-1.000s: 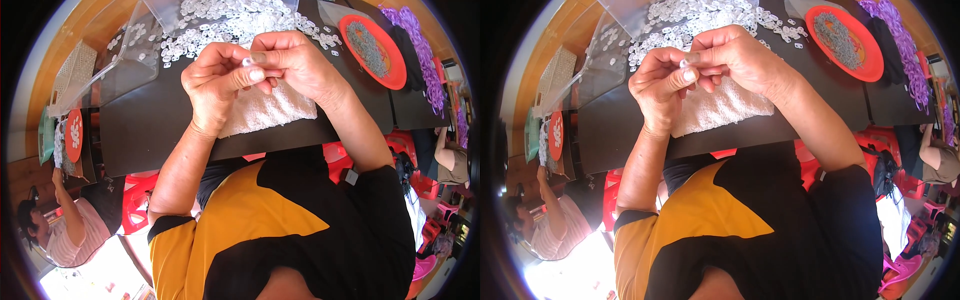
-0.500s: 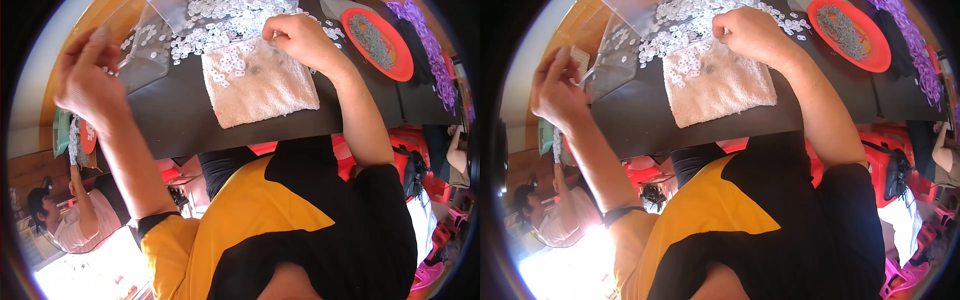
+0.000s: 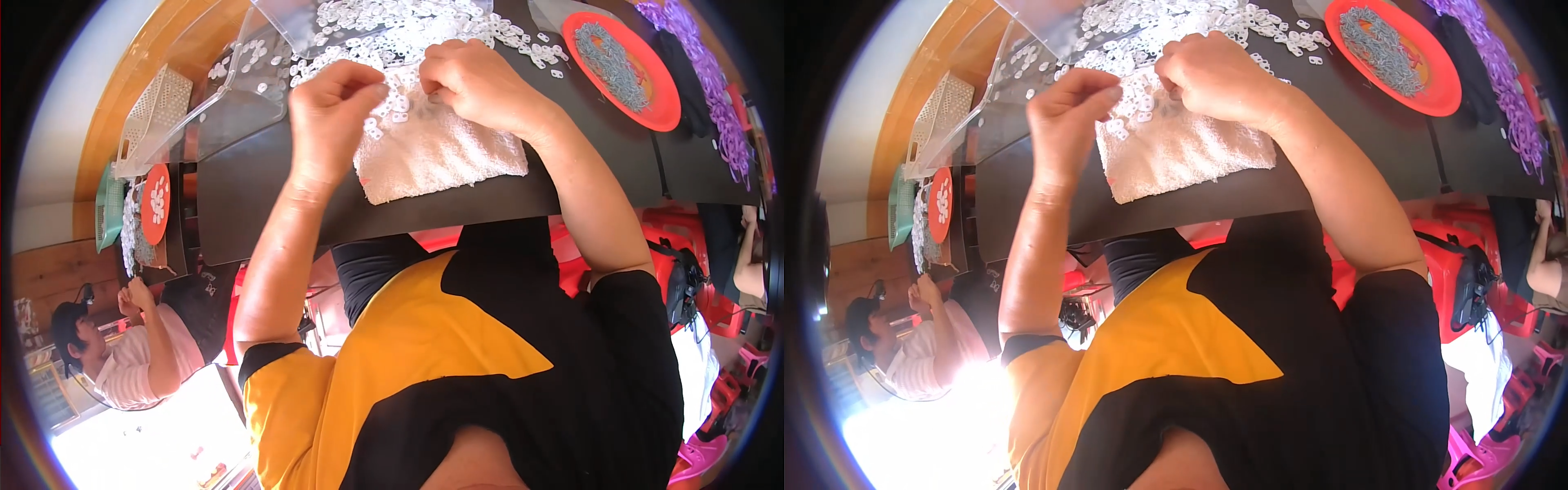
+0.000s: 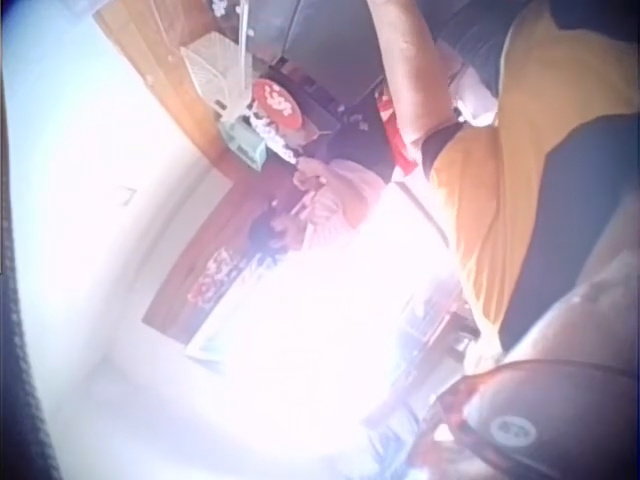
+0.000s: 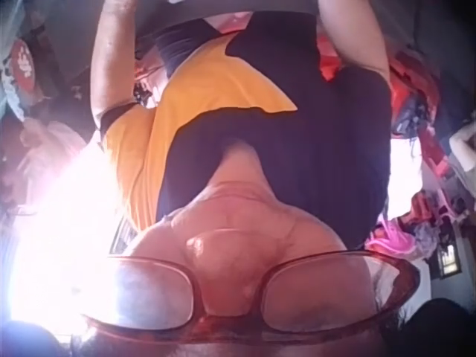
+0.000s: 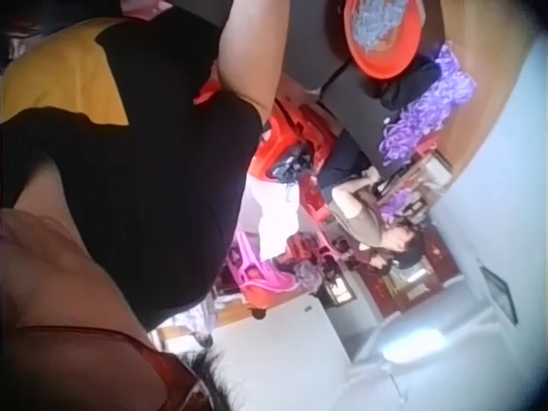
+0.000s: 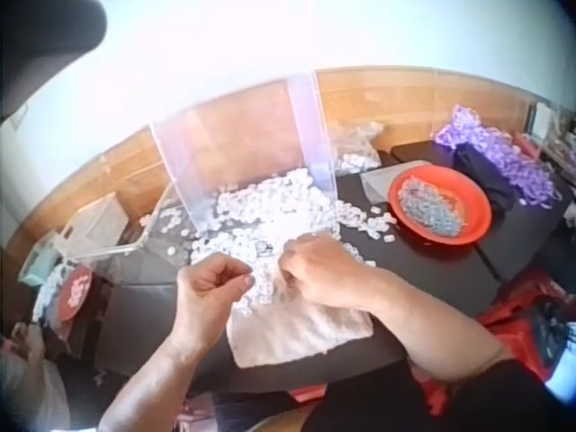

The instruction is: Inspecting and sorting small white plastic components on a workbench.

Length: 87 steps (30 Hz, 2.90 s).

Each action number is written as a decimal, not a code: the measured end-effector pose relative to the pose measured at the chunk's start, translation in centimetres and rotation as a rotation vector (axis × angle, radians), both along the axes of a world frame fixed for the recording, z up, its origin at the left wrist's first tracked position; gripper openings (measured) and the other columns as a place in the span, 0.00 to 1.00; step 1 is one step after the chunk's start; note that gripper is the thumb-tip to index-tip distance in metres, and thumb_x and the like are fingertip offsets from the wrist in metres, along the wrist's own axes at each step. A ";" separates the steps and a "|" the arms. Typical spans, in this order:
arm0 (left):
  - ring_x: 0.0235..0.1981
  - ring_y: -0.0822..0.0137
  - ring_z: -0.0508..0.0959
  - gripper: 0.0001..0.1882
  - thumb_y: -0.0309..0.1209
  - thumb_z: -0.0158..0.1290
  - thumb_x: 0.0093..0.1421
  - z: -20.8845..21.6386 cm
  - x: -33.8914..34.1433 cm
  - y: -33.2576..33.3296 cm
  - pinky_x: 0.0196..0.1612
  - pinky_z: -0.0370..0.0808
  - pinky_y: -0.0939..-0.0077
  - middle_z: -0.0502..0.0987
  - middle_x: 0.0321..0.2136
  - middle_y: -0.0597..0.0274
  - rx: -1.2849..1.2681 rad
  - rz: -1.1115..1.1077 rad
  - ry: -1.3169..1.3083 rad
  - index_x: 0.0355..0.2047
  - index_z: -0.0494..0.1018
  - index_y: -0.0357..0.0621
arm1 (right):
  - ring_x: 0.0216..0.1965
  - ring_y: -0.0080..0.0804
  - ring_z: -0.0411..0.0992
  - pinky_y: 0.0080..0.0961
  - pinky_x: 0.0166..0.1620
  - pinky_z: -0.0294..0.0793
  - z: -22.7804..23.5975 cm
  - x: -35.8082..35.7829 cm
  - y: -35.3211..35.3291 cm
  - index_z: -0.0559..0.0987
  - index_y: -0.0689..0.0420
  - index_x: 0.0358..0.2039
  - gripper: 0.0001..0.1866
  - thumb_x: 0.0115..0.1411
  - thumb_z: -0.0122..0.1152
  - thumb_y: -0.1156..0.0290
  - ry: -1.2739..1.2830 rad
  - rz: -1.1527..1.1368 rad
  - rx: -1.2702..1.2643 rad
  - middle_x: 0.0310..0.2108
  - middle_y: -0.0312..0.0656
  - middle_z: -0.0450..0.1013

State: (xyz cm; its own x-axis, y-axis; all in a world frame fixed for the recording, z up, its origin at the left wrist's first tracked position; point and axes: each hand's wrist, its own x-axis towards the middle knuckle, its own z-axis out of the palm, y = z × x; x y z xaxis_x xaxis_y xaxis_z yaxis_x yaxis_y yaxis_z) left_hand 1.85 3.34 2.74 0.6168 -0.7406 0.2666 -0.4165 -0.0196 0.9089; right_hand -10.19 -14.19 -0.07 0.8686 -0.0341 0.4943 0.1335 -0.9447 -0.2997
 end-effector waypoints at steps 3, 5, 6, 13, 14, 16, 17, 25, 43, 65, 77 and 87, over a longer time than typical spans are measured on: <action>0.20 0.79 0.72 0.06 0.27 0.58 0.57 -0.5 -0.9 -1.2 0.23 0.68 0.85 0.77 0.20 0.66 0.181 -0.006 0.101 0.31 0.78 0.35 | 0.33 0.43 0.73 0.35 0.37 0.71 1.2 -0.2 0.1 0.75 0.60 0.27 0.02 0.51 0.58 0.77 0.008 0.046 0.173 0.29 0.42 0.72; 0.18 0.79 0.71 0.06 0.27 0.57 0.58 -0.3 -1.4 -1.7 0.19 0.64 0.85 0.76 0.21 0.65 0.204 -0.036 0.210 0.31 0.78 0.35 | 0.33 0.44 0.73 0.35 0.36 0.71 1.4 -0.4 0.2 0.74 0.60 0.28 0.02 0.52 0.58 0.77 -0.037 0.051 0.178 0.29 0.42 0.72; 0.17 0.78 0.70 0.07 0.27 0.55 0.60 -0.2 -1.5 -1.9 0.16 0.60 0.86 0.76 0.21 0.65 0.226 -0.065 0.319 0.32 0.78 0.35 | 0.32 0.44 0.72 0.35 0.36 0.71 1.5 -0.4 0.2 0.74 0.60 0.29 0.03 0.52 0.57 0.77 -0.080 0.058 0.182 0.28 0.43 0.72; 0.15 0.76 0.70 0.06 0.26 0.57 0.56 0.6 -0.5 -2.2 0.14 0.60 0.85 0.76 0.20 0.61 0.170 -0.163 0.615 0.29 0.77 0.34 | 0.31 0.42 0.72 0.33 0.35 0.71 1.8 -0.6 0.0 0.73 0.61 0.29 0.03 0.52 0.57 0.79 -0.129 0.091 0.190 0.28 0.43 0.71; 0.15 0.75 0.70 0.06 0.26 0.56 0.56 0.7 -0.3 -2.3 0.14 0.60 0.84 0.76 0.20 0.61 0.173 -0.164 0.625 0.29 0.77 0.34 | 0.31 0.42 0.73 0.35 0.35 0.71 1.9 -0.6 0.0 0.74 0.59 0.28 0.02 0.52 0.58 0.76 -0.126 0.083 0.216 0.28 0.41 0.72; 0.14 0.75 0.71 0.06 0.26 0.56 0.55 0.8 -0.2 -2.6 0.14 0.60 0.84 0.76 0.20 0.60 0.178 -0.169 0.633 0.29 0.77 0.34 | 0.31 0.43 0.74 0.36 0.35 0.72 1.9 -0.5 -0.1 0.75 0.58 0.27 0.02 0.53 0.58 0.74 -0.125 0.071 0.243 0.28 0.40 0.74; 0.14 0.74 0.70 0.06 0.26 0.56 0.55 1.0 -0.3 -2.8 0.14 0.60 0.83 0.75 0.19 0.60 0.161 -0.158 0.639 0.28 0.76 0.34 | 0.30 0.41 0.75 0.34 0.34 0.72 1.9 -0.4 -0.2 0.76 0.59 0.27 0.02 0.52 0.58 0.75 -0.164 0.080 0.309 0.27 0.40 0.75; 0.17 0.72 0.71 0.06 0.26 0.55 0.55 2.4 -0.2 -3.4 0.18 0.63 0.80 0.75 0.20 0.61 0.119 -0.184 0.735 0.27 0.76 0.34 | 0.31 0.19 0.72 0.18 0.37 0.72 2.1 -0.6 -0.1 0.77 0.64 0.33 0.04 0.56 0.60 0.81 -0.145 0.094 0.693 0.28 0.36 0.75; 0.21 0.73 0.73 0.05 0.26 0.59 0.56 0.1 1.3 -5.2 0.24 0.68 0.78 0.76 0.24 0.66 0.208 -0.106 0.002 0.29 0.77 0.37 | 0.26 0.22 0.71 0.22 0.32 0.71 1.2 0.4 0.3 0.76 0.62 0.31 0.02 0.58 0.58 0.77 -0.185 -0.104 0.982 0.22 0.37 0.73; 0.20 0.72 0.74 0.06 0.26 0.54 0.62 -1.9 1.3 -2.8 0.17 0.64 0.83 0.77 0.25 0.59 -0.038 -0.264 0.739 0.34 0.74 0.34 | 0.31 0.17 0.68 0.17 0.37 0.68 0.5 0.5 1.8 0.74 0.62 0.35 0.03 0.65 0.53 0.76 -0.086 0.010 1.064 0.28 0.33 0.72; 0.21 0.70 0.75 0.06 0.25 0.53 0.62 -2.0 0.9 -2.8 0.19 0.66 0.81 0.76 0.26 0.57 -0.107 -0.246 0.801 0.35 0.72 0.33 | 0.26 0.22 0.70 0.21 0.32 0.70 -0.4 0.9 2.1 0.74 0.62 0.36 0.03 0.61 0.55 0.78 -0.197 -0.045 0.838 0.24 0.38 0.73; 0.19 0.73 0.73 0.05 0.25 0.55 0.61 -1.7 0.1 -3.0 0.18 0.67 0.82 0.76 0.23 0.60 -0.135 -0.172 0.838 0.33 0.73 0.34 | 0.27 0.24 0.71 0.22 0.32 0.71 -0.4 0.8 2.1 0.74 0.61 0.36 0.03 0.61 0.57 0.78 -0.209 -0.084 0.713 0.26 0.39 0.74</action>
State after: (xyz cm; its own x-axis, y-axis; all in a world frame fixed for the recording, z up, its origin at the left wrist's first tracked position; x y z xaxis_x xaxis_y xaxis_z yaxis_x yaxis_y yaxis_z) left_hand 1.93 0.37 1.02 0.5314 -0.8366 -0.1333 0.4042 0.1121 0.9078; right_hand -9.43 -12.12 -0.47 0.7395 -0.4705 0.4814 0.1902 -0.5399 -0.8199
